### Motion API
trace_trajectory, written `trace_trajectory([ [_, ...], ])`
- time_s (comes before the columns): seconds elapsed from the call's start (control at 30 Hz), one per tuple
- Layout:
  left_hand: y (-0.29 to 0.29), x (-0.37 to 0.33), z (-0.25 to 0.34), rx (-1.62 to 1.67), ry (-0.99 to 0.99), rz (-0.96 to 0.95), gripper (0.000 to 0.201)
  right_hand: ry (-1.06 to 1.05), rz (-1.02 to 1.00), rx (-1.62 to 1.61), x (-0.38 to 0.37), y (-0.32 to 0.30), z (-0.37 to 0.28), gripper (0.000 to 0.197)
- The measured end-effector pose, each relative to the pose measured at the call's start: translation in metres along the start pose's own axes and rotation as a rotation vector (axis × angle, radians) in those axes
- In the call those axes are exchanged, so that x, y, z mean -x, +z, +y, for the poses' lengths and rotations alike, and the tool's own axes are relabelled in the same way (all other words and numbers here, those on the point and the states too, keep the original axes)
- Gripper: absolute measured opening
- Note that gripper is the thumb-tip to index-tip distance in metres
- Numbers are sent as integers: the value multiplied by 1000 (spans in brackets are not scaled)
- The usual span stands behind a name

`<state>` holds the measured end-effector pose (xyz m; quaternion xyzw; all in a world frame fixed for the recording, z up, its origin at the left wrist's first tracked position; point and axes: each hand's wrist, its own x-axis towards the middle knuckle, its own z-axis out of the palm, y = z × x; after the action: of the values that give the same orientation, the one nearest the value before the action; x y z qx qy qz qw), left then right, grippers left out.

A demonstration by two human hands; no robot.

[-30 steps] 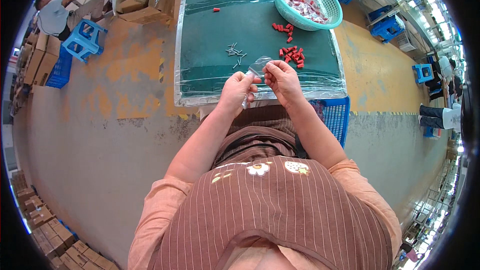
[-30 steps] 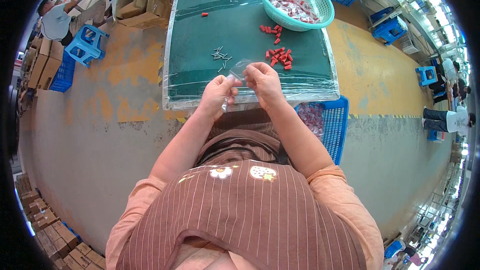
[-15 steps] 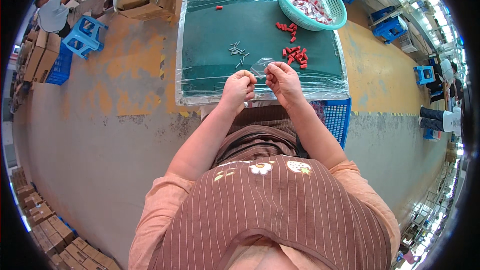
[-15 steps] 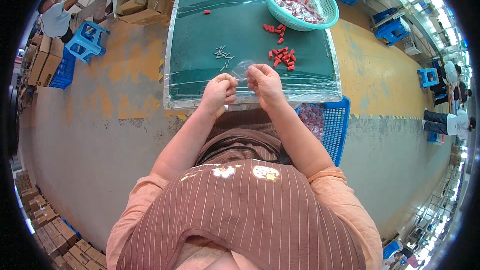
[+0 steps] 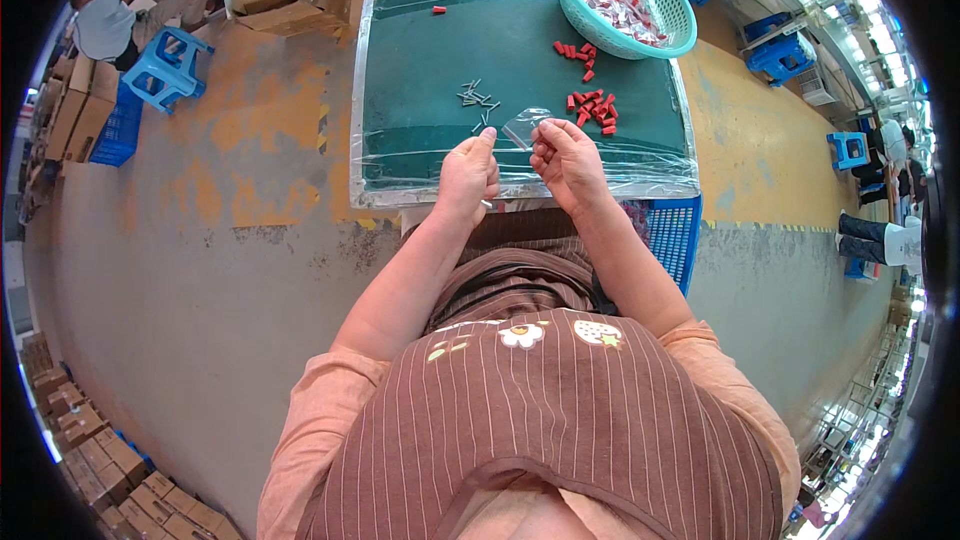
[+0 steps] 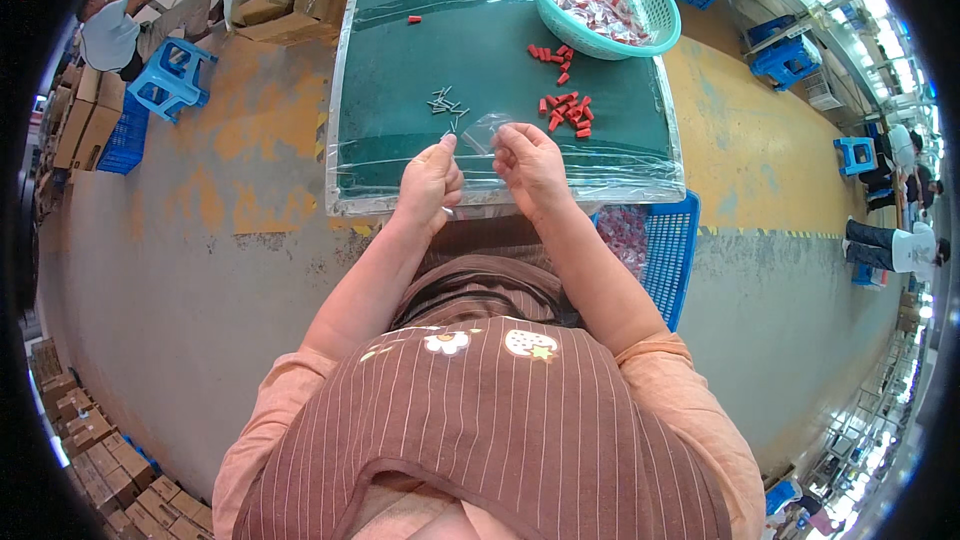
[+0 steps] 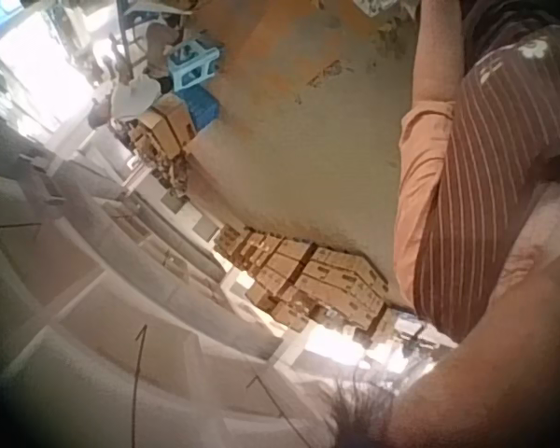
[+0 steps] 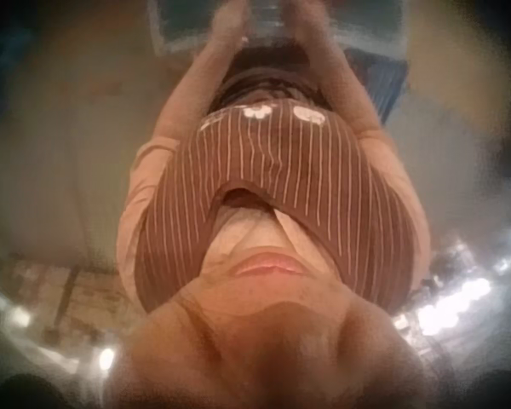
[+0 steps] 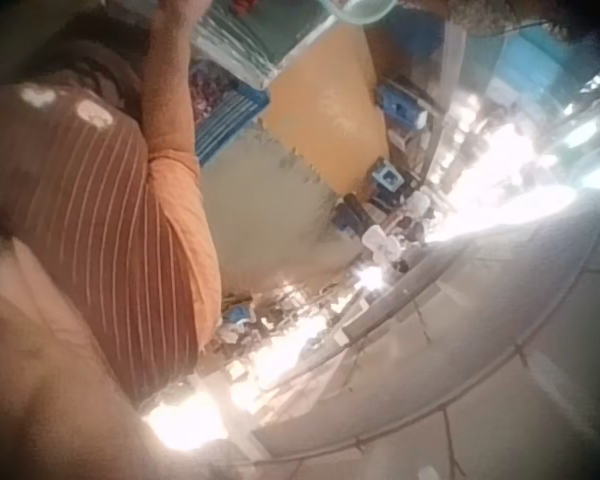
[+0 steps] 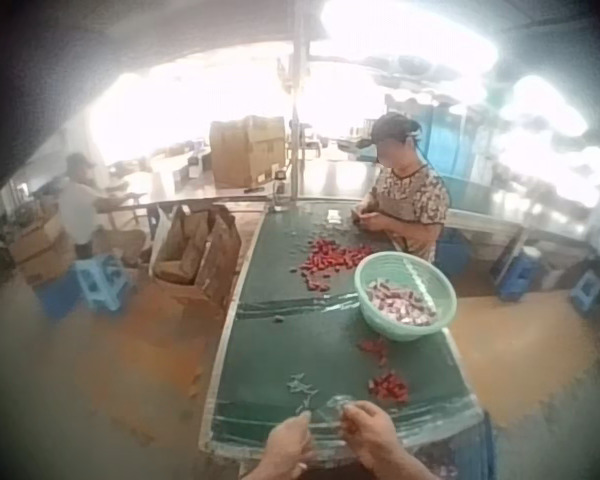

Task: The person places a screw and a red plastic cap into a small plastic bag, then sets the bag aside and repeats the process.

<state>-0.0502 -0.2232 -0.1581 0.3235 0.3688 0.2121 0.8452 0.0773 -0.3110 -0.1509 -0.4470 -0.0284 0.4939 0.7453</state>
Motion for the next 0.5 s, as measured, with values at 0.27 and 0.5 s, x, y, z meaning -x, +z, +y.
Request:
trace_trajectory([
  [0.27,12,16,7,78,-80,-268,20,-59,11,-41,0,-3,5,9],
  [0.5,13,10,3,-11,-48,-113,13,-69,20,-15,4,-1,6,7],
])
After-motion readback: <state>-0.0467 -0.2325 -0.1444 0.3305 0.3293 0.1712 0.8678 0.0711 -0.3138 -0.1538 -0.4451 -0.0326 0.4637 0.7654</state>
